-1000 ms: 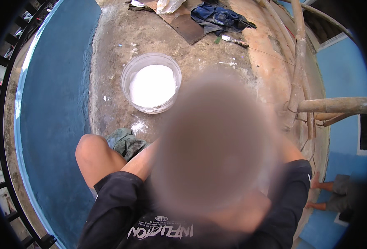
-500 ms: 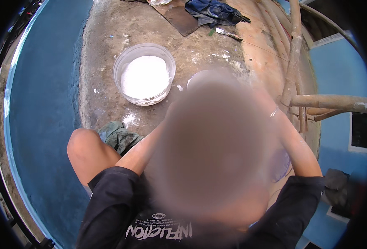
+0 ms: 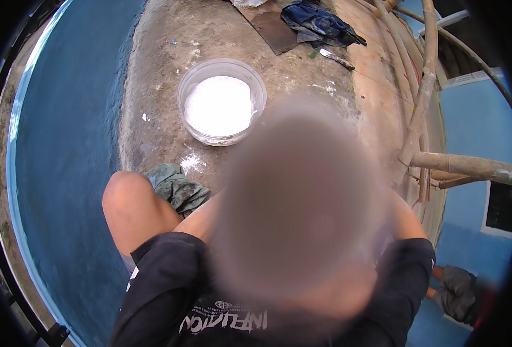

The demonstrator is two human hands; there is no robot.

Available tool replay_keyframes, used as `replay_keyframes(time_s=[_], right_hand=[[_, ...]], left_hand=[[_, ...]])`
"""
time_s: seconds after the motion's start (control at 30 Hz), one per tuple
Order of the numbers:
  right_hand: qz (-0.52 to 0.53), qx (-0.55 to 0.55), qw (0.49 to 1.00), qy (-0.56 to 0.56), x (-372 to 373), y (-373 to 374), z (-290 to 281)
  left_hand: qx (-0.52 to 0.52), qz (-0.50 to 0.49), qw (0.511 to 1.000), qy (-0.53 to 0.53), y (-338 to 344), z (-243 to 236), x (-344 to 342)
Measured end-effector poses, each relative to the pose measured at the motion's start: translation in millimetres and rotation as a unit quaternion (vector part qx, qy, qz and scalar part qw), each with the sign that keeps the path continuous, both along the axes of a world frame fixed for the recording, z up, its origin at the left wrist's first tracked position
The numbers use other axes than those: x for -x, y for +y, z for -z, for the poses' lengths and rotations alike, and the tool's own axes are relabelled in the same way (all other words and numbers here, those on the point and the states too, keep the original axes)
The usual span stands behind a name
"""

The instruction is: The person sits on the floor and stirs a white liquid in a purple bucket using a plastic spoon. Another person pours water from a pink jug into the bucket twice. The person continues stirring and then pours the mixed liquid into a larger white bucket.

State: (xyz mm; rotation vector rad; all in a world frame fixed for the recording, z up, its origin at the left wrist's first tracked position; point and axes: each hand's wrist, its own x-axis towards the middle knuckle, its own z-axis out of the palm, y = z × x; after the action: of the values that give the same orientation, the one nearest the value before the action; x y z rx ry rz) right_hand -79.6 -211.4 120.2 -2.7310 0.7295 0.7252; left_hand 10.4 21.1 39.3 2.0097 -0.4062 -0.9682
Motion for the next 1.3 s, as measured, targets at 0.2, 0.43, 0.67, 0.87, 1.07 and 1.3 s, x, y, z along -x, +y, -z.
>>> replay_keyframes(time_s=[0.2,0.43,0.67,0.87,1.07,1.3], right_hand=[[0.371,-0.298,0.875,-0.088,11.2,29.8,12.1],[0.581,-0.467,0.641,-0.183,-6.8,67.6,9.9],[0.534,-0.464,0.673,-0.217,27.4,55.5,-21.0],[0.389,-0.361,0.807,-0.258,64.4,42.2,-29.8],[0.051,-0.075,0.95,-0.297,82.8,34.4,-59.5],[-0.027,0.104,0.97,-0.217,74.4,48.9,-84.2]], left_hand=[[0.019,0.001,1.0,-0.014,-1.8,3.5,-1.7],[0.006,0.005,1.0,0.0,-2.3,0.8,-2.7],[-0.001,0.012,1.0,-0.01,-2.0,-3.1,-1.4],[0.051,0.0,0.997,-0.06,-9.4,36.9,5.3],[0.074,0.029,0.99,-0.117,-12.8,66.5,6.6],[0.069,0.034,0.987,-0.141,-14.0,56.2,3.3]])
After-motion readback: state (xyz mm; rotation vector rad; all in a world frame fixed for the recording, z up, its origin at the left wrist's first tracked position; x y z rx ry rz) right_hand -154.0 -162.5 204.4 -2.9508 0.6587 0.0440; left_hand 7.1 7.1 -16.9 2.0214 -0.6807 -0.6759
